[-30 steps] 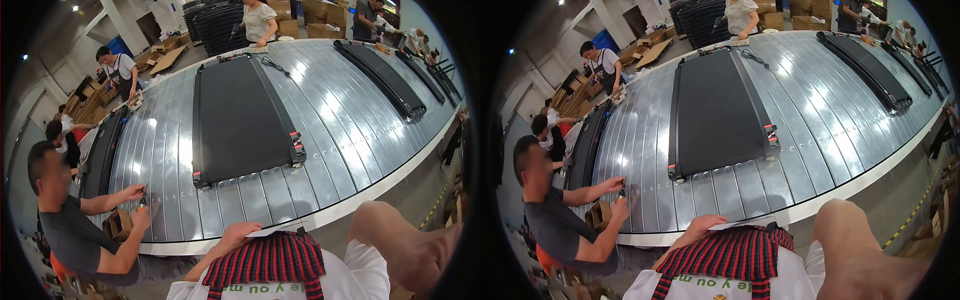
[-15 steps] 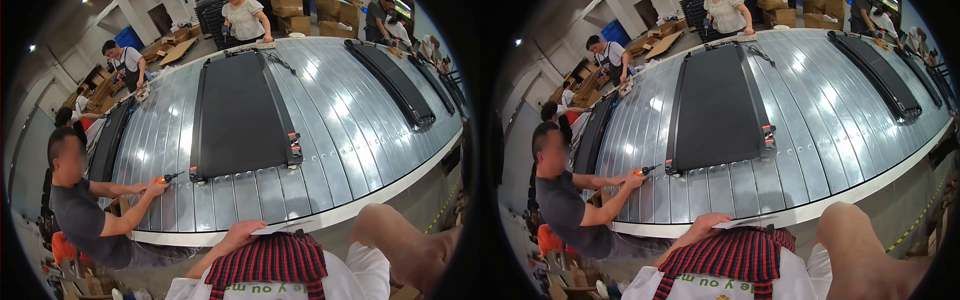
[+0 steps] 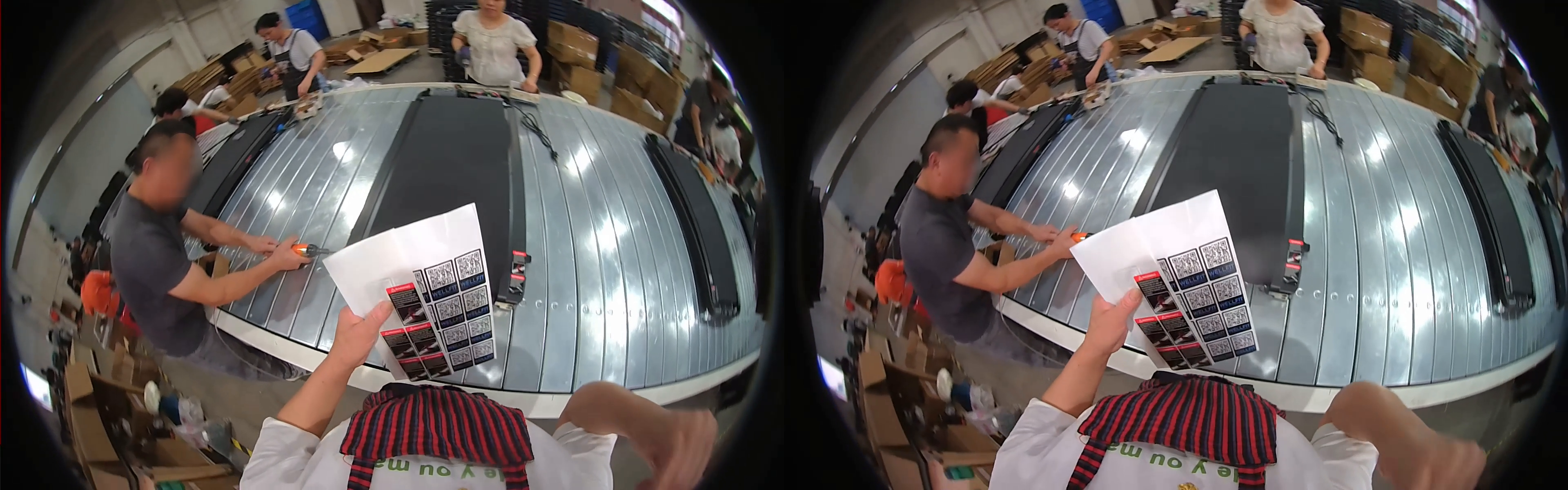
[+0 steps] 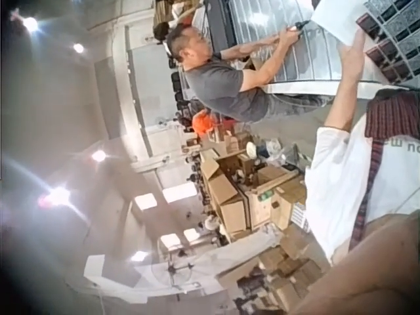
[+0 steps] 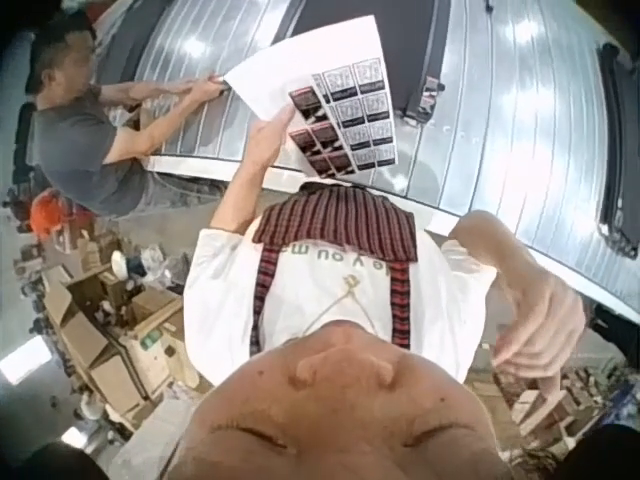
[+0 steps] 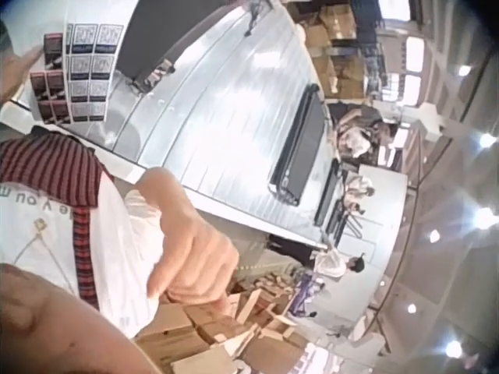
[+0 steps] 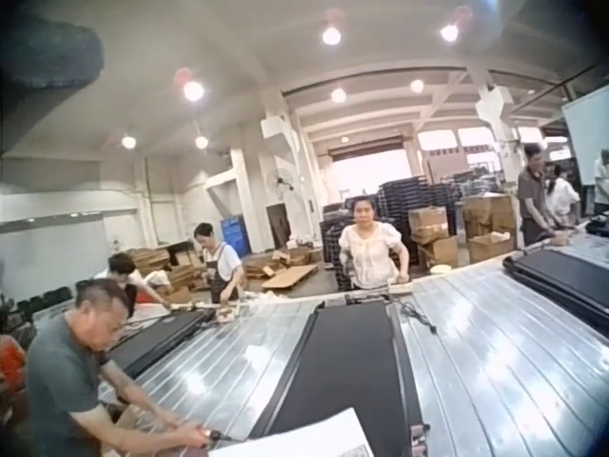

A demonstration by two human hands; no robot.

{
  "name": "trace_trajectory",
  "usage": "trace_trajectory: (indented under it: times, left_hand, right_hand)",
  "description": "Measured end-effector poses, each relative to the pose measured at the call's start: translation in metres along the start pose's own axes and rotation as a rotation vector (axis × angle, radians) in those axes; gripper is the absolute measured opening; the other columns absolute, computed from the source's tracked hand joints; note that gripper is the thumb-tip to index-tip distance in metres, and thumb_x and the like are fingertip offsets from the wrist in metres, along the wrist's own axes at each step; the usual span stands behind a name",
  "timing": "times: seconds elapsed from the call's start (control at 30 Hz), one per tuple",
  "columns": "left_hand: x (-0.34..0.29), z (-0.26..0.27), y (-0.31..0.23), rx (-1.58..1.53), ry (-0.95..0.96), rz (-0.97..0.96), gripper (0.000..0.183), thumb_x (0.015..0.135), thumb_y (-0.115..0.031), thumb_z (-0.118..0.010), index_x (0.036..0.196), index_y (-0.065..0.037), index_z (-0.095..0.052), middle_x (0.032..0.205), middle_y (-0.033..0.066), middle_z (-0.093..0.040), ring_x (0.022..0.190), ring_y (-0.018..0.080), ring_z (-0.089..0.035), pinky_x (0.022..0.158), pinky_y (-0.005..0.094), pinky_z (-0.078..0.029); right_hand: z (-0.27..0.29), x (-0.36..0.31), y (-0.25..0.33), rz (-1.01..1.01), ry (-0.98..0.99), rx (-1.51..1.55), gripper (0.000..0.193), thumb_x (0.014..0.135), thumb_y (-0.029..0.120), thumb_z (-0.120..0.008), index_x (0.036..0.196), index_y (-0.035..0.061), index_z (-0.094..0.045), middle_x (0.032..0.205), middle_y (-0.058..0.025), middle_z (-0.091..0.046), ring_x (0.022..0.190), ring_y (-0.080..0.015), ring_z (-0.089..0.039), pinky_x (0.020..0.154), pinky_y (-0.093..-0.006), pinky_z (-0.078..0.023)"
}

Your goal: Applying QR codes and warning labels to treadmill units on a factory assembly line.

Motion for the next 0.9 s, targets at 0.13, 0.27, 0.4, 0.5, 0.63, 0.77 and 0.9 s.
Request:
trace_trajectory:
  times: [0.13,0.27,0.4,0.5,0.63,0.77,0.9]
  left_hand:
    - [-0.006,0.004,0.002,-0.057,-0.169,-0.008,0.034,0.088,-0.010,-0.056,0.120,0.002,-0.050,0.116,0.0078,-0.056,0.104,0.0147,-0.052,0.090,0.0295,-0.042]
    - [-0.018,0.020,0.005,-0.031,-0.325,-0.029,0.034,0.087,-0.010,-0.058,0.118,0.002,-0.050,0.114,0.0077,-0.056,0.102,0.0145,-0.054,0.089,0.0290,-0.042]
    - [-0.026,0.045,0.003,-0.132,-0.293,-0.081,0.040,0.087,-0.009,-0.058,0.124,0.003,-0.046,0.120,0.0094,-0.054,0.107,0.0170,-0.052,0.095,0.0318,-0.039]
    - [-0.023,0.060,0.009,-0.121,-0.391,-0.011,0.041,0.088,-0.009,-0.058,0.124,0.004,-0.046,0.120,0.0094,-0.054,0.109,0.0173,-0.052,0.095,0.0322,-0.039]
    - [-0.019,0.073,0.015,-0.174,-0.332,0.066,0.041,0.088,-0.011,-0.058,0.124,0.004,-0.045,0.120,0.0093,-0.054,0.108,0.0163,-0.052,0.094,0.0310,-0.040]
    - [-0.013,0.081,0.015,-0.179,-0.253,0.080,0.041,0.087,-0.013,-0.060,0.123,0.002,-0.047,0.119,0.0084,-0.056,0.107,0.0159,-0.053,0.093,0.0302,-0.040]
    - [-0.009,0.084,0.013,-0.186,-0.187,0.163,0.041,0.087,-0.017,-0.061,0.122,0.002,-0.048,0.116,0.0075,-0.057,0.104,0.0151,-0.054,0.092,0.0303,-0.041]
  right_hand:
    - [0.047,-0.078,-0.046,-0.380,-0.586,0.043,0.048,0.091,0.042,-0.049,0.073,-0.0019,-0.056,0.059,-0.0119,-0.054,0.052,-0.0214,-0.052,0.040,-0.0331,-0.044]
    - [0.058,-0.153,-0.099,-0.949,-0.824,-0.160,0.049,0.092,0.044,-0.047,0.077,-0.0026,-0.055,0.072,-0.0117,-0.052,0.050,-0.0100,-0.041,0.040,-0.0213,-0.029]
    - [0.035,-0.185,-0.131,-1.266,-0.800,-0.374,0.029,0.091,0.021,-0.051,0.074,-0.0013,-0.061,0.067,-0.0057,-0.059,0.053,-0.0061,-0.052,0.042,-0.0190,-0.039]
    - [0.027,-0.194,-0.141,-1.391,-0.787,-0.556,0.022,0.089,0.015,-0.055,0.073,0.0023,-0.062,0.061,-0.0007,-0.058,0.055,-0.0039,-0.051,0.047,-0.0204,-0.041]
    - [0.026,-0.206,-0.148,-1.430,-0.864,-0.693,0.024,0.088,0.017,-0.057,0.072,0.0014,-0.063,0.056,0.0000,-0.056,0.051,-0.0041,-0.048,0.046,-0.0210,-0.039]
    - [0.040,-0.211,-0.164,-1.277,-0.796,-0.990,0.021,0.087,0.019,-0.059,0.076,0.0011,-0.062,0.062,-0.0014,-0.059,0.057,-0.0060,-0.051,0.050,-0.0233,-0.040]
    - [0.053,-0.212,-0.193,-1.220,-0.957,-0.742,0.020,0.087,0.018,-0.060,0.091,-0.0010,-0.062,0.080,-0.0038,-0.063,0.078,-0.0098,-0.056,0.069,-0.0270,-0.046]
Point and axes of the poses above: each hand's wrist, its own x-axis towards the middle knuckle, its own z-axis out of the back of the hand, y = z × x, the point moved 1 cm from there along x, towards the middle knuckle
